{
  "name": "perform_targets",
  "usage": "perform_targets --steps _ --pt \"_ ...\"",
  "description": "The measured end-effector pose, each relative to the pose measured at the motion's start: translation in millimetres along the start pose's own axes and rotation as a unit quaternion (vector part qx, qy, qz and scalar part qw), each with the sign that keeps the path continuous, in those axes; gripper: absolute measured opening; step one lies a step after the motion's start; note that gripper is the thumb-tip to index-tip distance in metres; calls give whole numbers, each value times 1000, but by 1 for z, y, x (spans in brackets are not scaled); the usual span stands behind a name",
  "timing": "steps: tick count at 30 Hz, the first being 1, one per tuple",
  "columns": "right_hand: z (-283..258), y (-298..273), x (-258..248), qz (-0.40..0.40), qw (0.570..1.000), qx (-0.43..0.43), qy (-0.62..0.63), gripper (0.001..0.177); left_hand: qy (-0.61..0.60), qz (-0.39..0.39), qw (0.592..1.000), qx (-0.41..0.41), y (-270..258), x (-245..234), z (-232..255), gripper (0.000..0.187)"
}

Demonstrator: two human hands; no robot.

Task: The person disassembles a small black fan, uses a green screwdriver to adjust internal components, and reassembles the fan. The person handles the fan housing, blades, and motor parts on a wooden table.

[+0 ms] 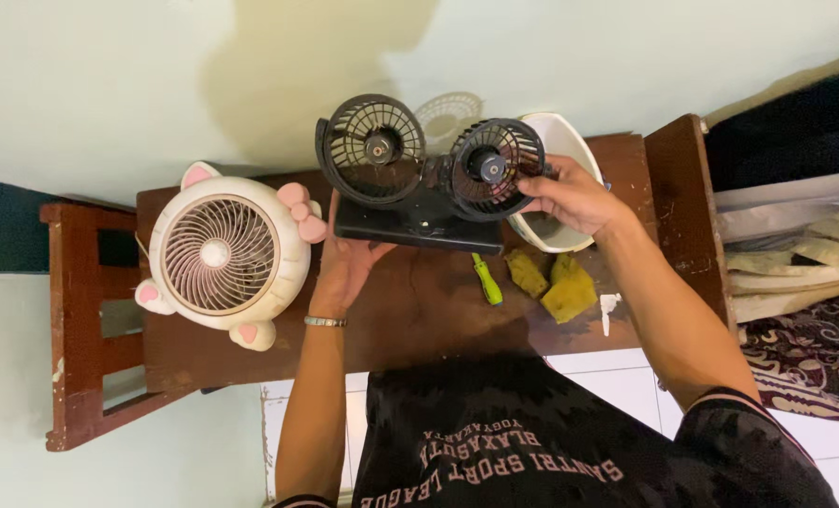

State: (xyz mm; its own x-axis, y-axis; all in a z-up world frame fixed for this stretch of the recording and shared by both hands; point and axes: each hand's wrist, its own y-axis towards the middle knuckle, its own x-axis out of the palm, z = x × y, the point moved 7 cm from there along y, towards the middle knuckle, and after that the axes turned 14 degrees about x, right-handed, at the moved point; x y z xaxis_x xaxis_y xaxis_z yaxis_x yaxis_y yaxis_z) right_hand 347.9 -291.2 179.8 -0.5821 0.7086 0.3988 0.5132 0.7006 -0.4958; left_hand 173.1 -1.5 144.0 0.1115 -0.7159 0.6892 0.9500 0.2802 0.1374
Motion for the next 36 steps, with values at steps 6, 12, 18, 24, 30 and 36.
perform_targets --steps 6,12,18,24,30,36 --pt "-17 7 -16 24 999 -23 12 36 141 48 989 -19 15 -7 -5 118" --pt "-8 1 -17 96 989 -32 106 45 157 26 983 91 15 10 -18 119" --pt "-19 -26 -1 135 978 -146 -64 72 284 -4 954 97 20 27 -11 118" --pt "-39 -42 0 158 953 -210 -151 68 297 9 952 71 27 40 -8 107" --pt "-52 -41 0 172 951 -191 -173 62 170 26 985 19 35 56 -7 89" --pt "-50 -19 -7 160 976 -141 -47 76 117 40 992 -26 44 72 1 65"
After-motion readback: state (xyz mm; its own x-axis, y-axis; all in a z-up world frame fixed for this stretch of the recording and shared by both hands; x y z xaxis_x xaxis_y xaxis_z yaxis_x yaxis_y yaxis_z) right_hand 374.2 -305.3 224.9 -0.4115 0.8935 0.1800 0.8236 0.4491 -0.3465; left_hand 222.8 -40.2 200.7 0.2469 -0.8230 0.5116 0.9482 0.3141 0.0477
